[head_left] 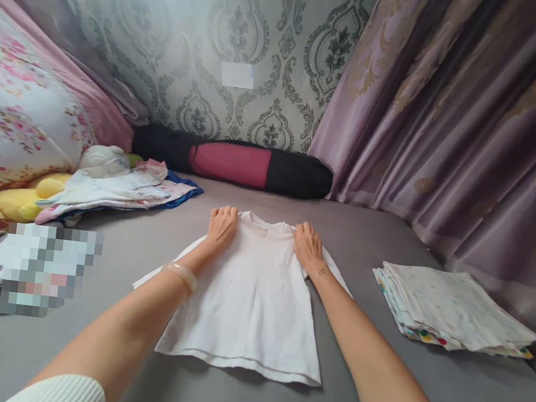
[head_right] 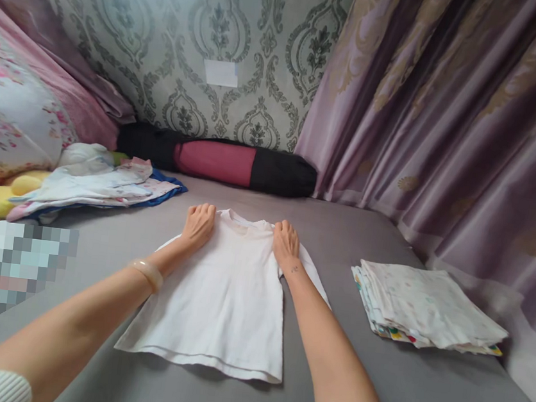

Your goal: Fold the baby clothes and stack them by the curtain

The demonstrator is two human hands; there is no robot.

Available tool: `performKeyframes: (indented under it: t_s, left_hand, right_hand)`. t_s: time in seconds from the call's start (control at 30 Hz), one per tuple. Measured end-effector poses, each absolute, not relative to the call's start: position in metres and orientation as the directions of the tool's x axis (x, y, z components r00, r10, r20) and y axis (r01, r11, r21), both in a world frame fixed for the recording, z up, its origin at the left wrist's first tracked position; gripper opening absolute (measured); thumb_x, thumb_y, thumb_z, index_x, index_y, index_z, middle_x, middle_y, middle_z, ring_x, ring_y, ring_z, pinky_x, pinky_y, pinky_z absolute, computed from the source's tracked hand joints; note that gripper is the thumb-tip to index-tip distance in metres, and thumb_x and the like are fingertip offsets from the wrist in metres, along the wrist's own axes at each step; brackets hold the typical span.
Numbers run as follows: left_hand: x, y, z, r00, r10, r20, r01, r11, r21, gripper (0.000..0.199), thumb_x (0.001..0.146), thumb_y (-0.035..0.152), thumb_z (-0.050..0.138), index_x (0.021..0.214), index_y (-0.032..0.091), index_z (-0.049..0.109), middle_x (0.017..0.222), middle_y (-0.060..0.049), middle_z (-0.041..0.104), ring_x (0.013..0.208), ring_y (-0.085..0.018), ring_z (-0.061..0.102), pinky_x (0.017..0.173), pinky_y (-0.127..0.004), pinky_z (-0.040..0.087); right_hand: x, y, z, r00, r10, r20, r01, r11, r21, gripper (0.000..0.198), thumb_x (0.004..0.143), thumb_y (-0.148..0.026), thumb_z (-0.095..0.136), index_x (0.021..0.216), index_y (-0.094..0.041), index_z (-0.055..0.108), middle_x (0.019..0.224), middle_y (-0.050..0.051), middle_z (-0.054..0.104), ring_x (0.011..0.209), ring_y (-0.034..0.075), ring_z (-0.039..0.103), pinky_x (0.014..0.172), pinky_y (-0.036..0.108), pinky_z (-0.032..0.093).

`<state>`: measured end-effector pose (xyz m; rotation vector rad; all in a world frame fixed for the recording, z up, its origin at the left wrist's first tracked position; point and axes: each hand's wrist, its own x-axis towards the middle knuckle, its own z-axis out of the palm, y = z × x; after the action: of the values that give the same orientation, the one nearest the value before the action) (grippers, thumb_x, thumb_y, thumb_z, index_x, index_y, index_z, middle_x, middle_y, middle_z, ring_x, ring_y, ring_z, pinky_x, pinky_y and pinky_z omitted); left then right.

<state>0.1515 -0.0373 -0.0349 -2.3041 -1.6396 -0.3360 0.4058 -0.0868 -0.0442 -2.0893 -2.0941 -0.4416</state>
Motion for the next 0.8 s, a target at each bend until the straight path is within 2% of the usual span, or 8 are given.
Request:
performKeyframes:
  t_s: [0.17,0.37,0.5,0.67,0.8]
  left_hand:
    - [0.155,-0.028,-0.029,0.292,0.911,0.291,0.956,-0.286,-0.061,0.025,0.083,0.005,0.041,0.103,0.012,0.053,0.106,-0.018,0.060,0.102,-0.030,0.056,0.089,-0.039,0.033]
    - [0.150,-0.016,-0.031,0.263,0.960,0.099,0.950,-0.276,0.146,0.031,0.086,0.009,0.038,0.111,0.014,0.056,0.116,-0.017,0.063,0.109,-0.028,0.058,0.091,-0.043,0.034]
    - [0.149,-0.001,-0.031,0.275,0.960,0.061,0.938,-0.282,0.203,0.032,0.089,0.017,0.040,0.113,0.020,0.060,0.121,-0.014,0.065,0.118,-0.026,0.056,0.090,-0.042,0.036]
    - [0.157,0.007,-0.028,0.280,0.960,0.030,0.930,-0.279,0.239,0.030,0.089,0.036,0.048,0.110,0.022,0.064,0.120,-0.010,0.068,0.118,-0.027,0.056,0.095,-0.042,0.036]
    - [0.161,0.000,-0.030,0.224,0.974,0.041,0.943,-0.227,0.245,0.028,0.089,0.034,0.046,0.103,0.021,0.066,0.118,-0.011,0.069,0.116,-0.027,0.058,0.096,-0.042,0.037]
  right_hand:
    - [0.407,-0.075,-0.041,-0.012,0.960,0.280,0.997,-0.009,0.074,0.030,0.103,-0.024,0.029,0.109,-0.015,0.057,0.113,0.013,0.058,0.103,0.024,0.053,0.086,0.033,0.037]
    - [0.407,-0.074,-0.039,0.011,0.983,0.184,1.000,-0.009,-0.015,0.029,0.101,-0.022,0.034,0.110,-0.015,0.060,0.114,0.014,0.059,0.106,0.024,0.053,0.088,0.032,0.035]
    - [0.404,-0.066,-0.031,-0.002,0.992,0.123,0.996,0.013,-0.086,0.030,0.100,-0.024,0.037,0.118,-0.017,0.060,0.119,0.011,0.061,0.111,0.022,0.052,0.092,0.032,0.032]
    - [0.394,-0.054,-0.032,0.023,0.996,0.086,0.991,-0.011,-0.137,0.033,0.099,-0.031,0.039,0.123,-0.019,0.060,0.123,0.011,0.061,0.115,0.024,0.051,0.094,0.035,0.031]
    - [0.384,-0.052,-0.042,0.119,0.985,0.124,0.983,-0.100,-0.152,0.032,0.099,-0.032,0.041,0.118,-0.018,0.063,0.122,0.012,0.061,0.116,0.026,0.051,0.095,0.036,0.032]
